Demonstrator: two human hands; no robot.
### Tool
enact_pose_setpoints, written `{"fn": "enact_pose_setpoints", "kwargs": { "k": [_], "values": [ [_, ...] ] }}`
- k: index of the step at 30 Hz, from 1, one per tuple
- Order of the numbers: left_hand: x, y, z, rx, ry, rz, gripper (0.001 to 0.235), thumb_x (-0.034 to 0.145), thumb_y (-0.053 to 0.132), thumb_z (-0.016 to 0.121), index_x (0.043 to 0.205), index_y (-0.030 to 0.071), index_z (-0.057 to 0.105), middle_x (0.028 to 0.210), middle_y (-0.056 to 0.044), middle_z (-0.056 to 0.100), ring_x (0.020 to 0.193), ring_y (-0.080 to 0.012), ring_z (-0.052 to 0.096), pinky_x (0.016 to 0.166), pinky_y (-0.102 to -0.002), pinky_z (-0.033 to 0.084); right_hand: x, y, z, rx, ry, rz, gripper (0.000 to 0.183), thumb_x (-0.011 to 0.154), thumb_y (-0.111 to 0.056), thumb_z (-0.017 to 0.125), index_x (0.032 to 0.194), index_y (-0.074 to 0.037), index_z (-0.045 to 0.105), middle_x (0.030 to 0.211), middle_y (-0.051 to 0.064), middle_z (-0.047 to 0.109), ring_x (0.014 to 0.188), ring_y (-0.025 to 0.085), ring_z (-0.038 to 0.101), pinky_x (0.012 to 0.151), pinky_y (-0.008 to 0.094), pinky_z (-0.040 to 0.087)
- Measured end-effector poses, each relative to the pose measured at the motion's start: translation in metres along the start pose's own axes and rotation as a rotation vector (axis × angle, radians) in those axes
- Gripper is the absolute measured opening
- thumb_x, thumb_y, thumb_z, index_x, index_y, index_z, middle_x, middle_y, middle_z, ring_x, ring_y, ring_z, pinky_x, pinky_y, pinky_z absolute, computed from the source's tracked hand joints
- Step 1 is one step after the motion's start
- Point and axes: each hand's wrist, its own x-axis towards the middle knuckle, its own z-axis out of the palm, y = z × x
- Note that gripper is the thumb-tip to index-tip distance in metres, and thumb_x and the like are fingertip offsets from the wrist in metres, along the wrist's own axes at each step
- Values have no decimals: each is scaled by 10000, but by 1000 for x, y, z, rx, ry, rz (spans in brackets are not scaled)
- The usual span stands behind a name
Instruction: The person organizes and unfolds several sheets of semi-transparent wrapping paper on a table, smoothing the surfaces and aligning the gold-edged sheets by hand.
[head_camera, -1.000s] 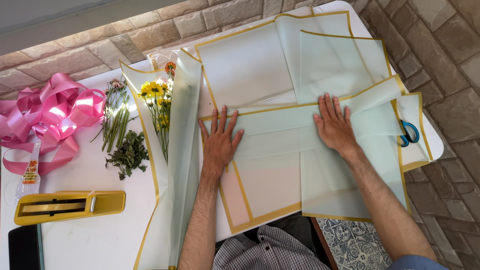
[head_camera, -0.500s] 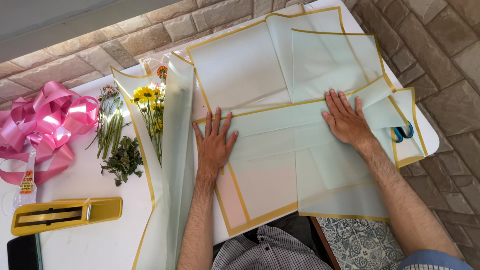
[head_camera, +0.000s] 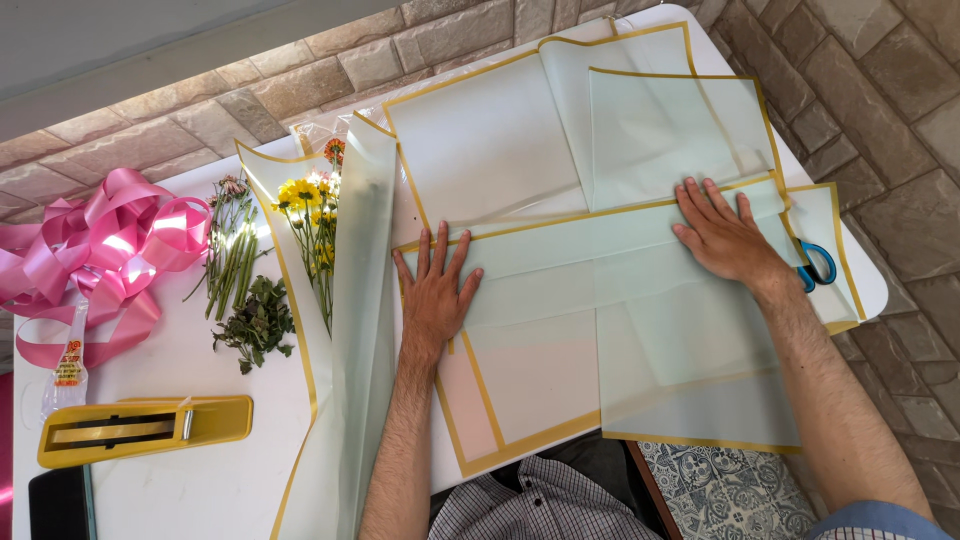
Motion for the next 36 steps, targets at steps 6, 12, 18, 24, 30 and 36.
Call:
{"fn": "enact_pose_setpoints", "kwargs": {
  "k": [6,12,18,24,30,36],
  "values": [
    [-1,-7,19,9,324,139,588,1070,545,365,1608,310,341,1705,-32,248,1575,-308,194,1174,-720,158,0,10,-19,166,13,60,690,1020,-497,175,1646,-235,46,1743,-54,-35,1603,168,-47,1273,480,-20],
    [-1,-8,20,-8,329,138,590,1071,552,350,1609,309,340,1708,-31,239,1578,-306,190,1179,-721,144,0,32,-13,246,81,15,682,1031,-482,172,1644,-227,17,1740,-29,-16,1602,192,-37,1272,491,-58],
    [0,-9,23,-4,353,139,597,1064,553,382,1603,298,360,1704,-29,251,1577,-301,204,1177,-726,155,-9,14,-25,199,56,156,729,1005,-547,121,1643,-219,-9,1739,-37,-60,1597,130,-81,1272,470,-97],
    [2,-11,28,64,397,155,647,1065,558,403,1616,225,335,1699,-26,270,1569,-297,240,1191,-717,164,-15,10,-27,147,60,230,722,994,-559,39,1645,-250,-4,1739,-44,-80,1598,140,-83,1265,493,-121],
    [1,-9,24,9,366,138,648,1061,552,388,1602,198,345,1695,-34,270,1567,-295,228,1202,-702,124,-1,73,0,67,605,-263,451,1113,-211,491,1497,13,565,1525,256,508,1398,402,477,1164,497,374],
    [-1,-8,20,-14,369,139,643,1060,545,394,1599,196,351,1692,-34,278,1569,-293,224,1211,-693,109,1,96,-32,237,369,-32,394,1057,-265,573,1359,-23,650,1325,224,530,1328,387,465,1140,501,343]
  ]
}}
